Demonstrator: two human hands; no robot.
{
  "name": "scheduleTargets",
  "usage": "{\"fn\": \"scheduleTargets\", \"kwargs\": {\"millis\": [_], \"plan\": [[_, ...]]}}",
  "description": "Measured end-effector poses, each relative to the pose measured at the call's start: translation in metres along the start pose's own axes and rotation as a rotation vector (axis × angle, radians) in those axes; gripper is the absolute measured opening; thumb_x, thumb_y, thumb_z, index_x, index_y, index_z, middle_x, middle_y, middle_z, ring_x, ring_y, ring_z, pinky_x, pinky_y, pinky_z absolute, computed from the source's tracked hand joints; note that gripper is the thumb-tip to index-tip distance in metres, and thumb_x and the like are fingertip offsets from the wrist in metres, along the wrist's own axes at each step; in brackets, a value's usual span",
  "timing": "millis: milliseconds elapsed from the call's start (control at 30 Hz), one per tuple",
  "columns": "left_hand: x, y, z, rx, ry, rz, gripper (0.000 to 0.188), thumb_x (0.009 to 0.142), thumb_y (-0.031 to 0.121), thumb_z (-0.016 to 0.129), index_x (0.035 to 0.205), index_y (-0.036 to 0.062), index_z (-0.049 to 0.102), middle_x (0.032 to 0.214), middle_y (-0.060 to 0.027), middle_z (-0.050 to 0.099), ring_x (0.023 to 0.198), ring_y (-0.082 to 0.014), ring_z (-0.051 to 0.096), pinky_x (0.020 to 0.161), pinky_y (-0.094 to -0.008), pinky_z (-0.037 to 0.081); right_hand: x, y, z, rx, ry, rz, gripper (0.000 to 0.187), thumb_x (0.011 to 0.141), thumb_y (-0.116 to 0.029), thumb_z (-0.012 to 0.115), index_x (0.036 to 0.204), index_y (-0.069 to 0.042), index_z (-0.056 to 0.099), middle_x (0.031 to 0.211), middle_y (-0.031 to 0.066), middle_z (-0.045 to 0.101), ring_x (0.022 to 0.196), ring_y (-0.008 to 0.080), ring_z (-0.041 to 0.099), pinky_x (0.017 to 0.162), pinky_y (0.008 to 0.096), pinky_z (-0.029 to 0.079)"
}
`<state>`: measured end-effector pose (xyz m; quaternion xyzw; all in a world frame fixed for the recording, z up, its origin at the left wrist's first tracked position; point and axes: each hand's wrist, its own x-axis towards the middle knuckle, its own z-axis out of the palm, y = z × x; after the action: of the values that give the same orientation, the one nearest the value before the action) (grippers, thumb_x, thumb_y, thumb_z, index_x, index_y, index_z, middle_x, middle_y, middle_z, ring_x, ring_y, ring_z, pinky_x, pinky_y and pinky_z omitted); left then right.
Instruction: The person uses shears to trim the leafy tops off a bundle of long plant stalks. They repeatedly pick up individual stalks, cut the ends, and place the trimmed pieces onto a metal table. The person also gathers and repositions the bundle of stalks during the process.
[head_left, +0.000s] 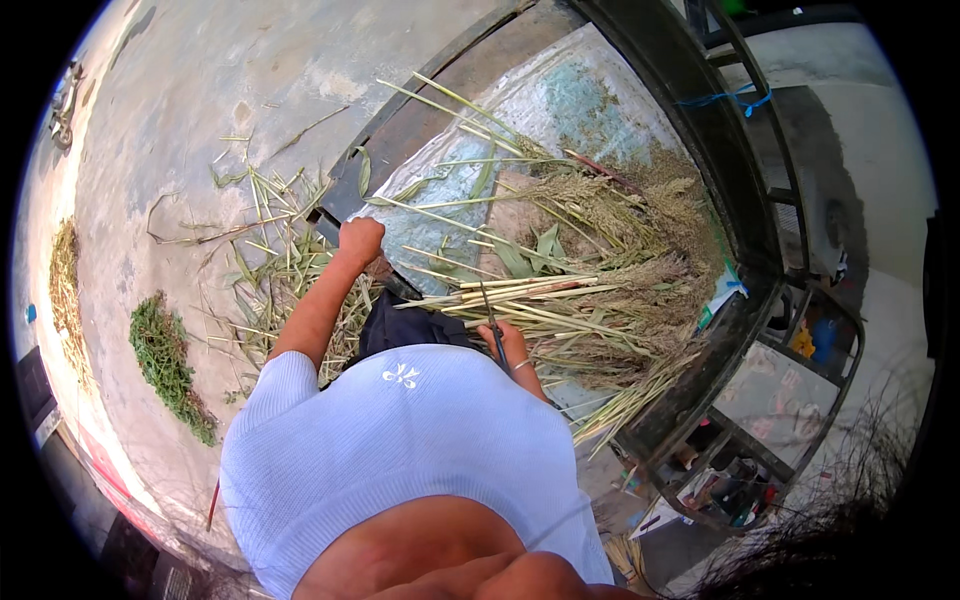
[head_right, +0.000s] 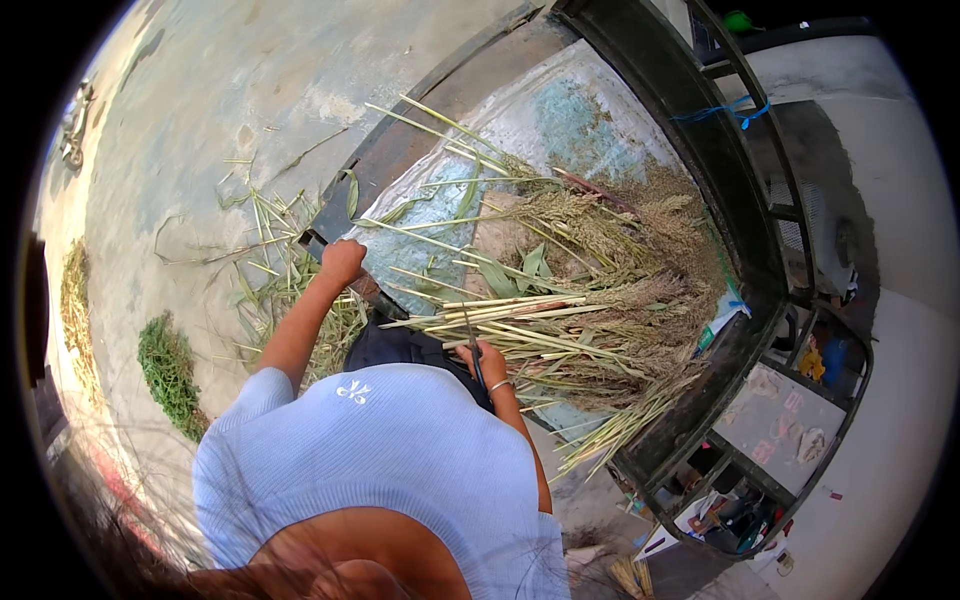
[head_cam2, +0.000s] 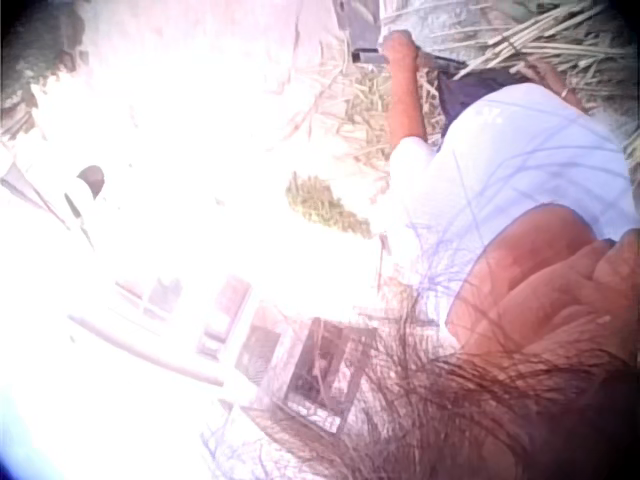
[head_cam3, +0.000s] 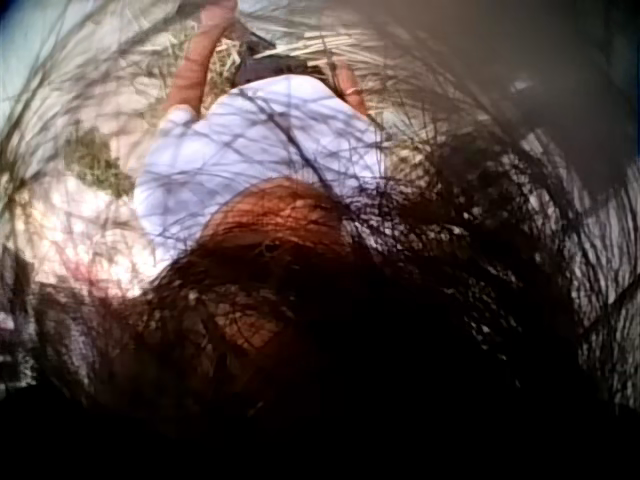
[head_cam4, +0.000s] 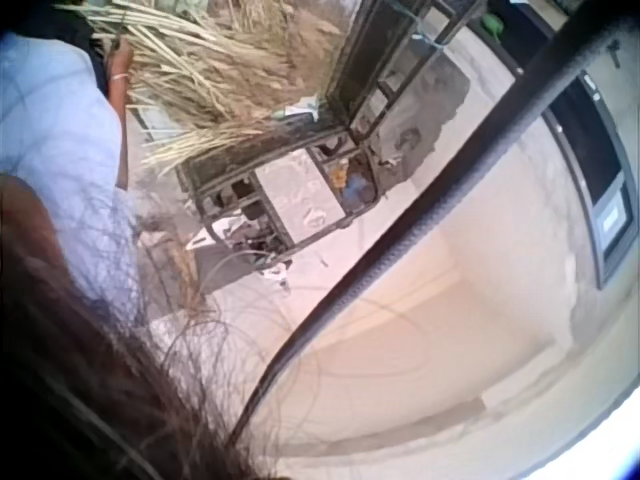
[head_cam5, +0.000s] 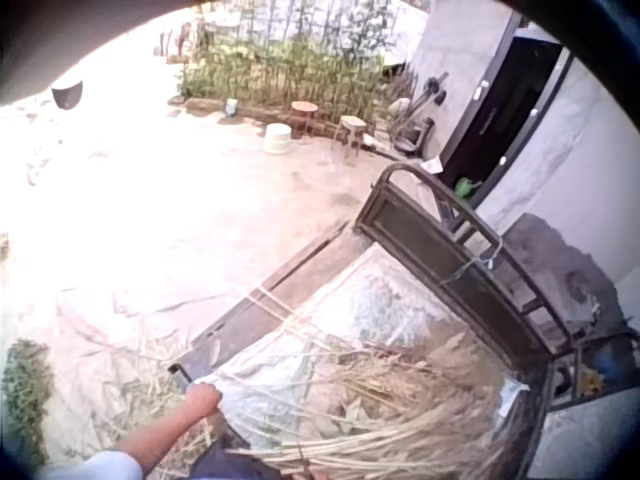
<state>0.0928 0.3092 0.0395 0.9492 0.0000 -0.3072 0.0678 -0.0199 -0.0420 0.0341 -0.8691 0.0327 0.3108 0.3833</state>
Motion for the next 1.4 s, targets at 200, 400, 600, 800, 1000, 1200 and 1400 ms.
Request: {"fn": "scheduleTargets", "kwargs": {"millis": [200,400,600,800,1000,1200,1400], "plan": [[0.107,0.066,-0.007,-0.571,0.599,0.233,0.021,0.070,0.022,0.067,0.083,0.0073,0.061,0.087,-0.0123,0.058,0.083,-0.0312,0.055,0.071,-0.0402,0.046,-0.015,-0.007,-0.002,0.322,0.171,0.161,0.033,0.077,-0.032,0.066,0.086,-0.001,0.061,0.056,0.0039,0.054,0.051,0.0119,0.052,0.048,0.0267,0.041],[0.161,0.158,-0.029,-0.234,0.262,0.189,0.056,0.062,0.033,0.074,0.105,0.0066,0.050,0.094,-0.0137,0.058,0.093,-0.0314,0.055,0.074,-0.0398,0.046,-0.038,0.017,0.003,0.126,0.294,0.100,0.035,0.075,-0.033,0.068,0.090,-0.002,0.060,0.058,0.0086,0.056,0.053,0.0207,0.054,0.052,0.0301,0.043],[0.175,0.185,0.040,-0.369,0.241,0.232,0.029,0.078,0.025,0.058,0.099,0.0071,0.048,0.084,-0.0139,0.058,0.073,-0.0320,0.060,0.060,-0.0414,0.048,-0.063,0.048,0.030,0.198,0.327,0.216,0.037,0.076,-0.034,0.067,0.094,-0.003,0.061,0.067,0.0113,0.061,0.060,0.0212,0.060,0.057,0.0310,0.046],[0.105,0.188,0.050,-0.317,0.278,0.667,0.021,0.078,0.024,0.056,0.090,0.0081,0.051,0.074,-0.0110,0.054,0.063,-0.0324,0.057,0.054,-0.0424,0.046,-0.067,0.040,0.032,0.230,0.314,0.262,0.037,0.077,-0.036,0.066,0.093,-0.003,0.061,0.067,0.0115,0.061,0.060,0.0201,0.059,0.056,0.0307,0.046],[0.114,0.232,0.034,-0.486,0.251,0.841,0.042,0.070,0.026,0.065,0.105,0.0066,0.050,0.092,-0.0143,0.049,0.083,-0.0321,0.053,0.070,-0.0404,0.045,-0.056,0.031,0.027,0.314,0.318,0.345,0.040,0.076,-0.036,0.066,0.096,-0.002,0.059,0.065,0.0102,0.060,0.060,0.0191,0.059,0.058,0.0292,0.046],[0.232,0.269,-0.058,-0.205,0.413,0.375,0.082,0.056,0.035,0.078,0.124,0.0089,0.040,0.125,-0.0122,0.040,0.120,-0.0297,0.034,0.097,-0.0408,0.031,-0.066,0.038,0.031,0.325,0.335,0.355,0.037,0.075,-0.029,0.070,0.098,-0.003,0.058,0.066,0.0071,0.057,0.058,0.0143,0.053,0.056,0.0271,0.044],[0.287,0.223,-0.067,0.096,-0.176,0.358,0.064,0.055,0.034,0.078,0.108,0.0096,0.052,0.098,-0.0074,0.061,0.098,-0.0246,0.057,0.081,-0.0419,0.044,-0.087,0.049,0.037,0.496,0.386,0.439,0.037,0.075,-0.027,0.070,0.098,-0.001,0.057,0.069,0.0081,0.058,0.062,0.0159,0.055,0.058,0.0268,0.045]]}}
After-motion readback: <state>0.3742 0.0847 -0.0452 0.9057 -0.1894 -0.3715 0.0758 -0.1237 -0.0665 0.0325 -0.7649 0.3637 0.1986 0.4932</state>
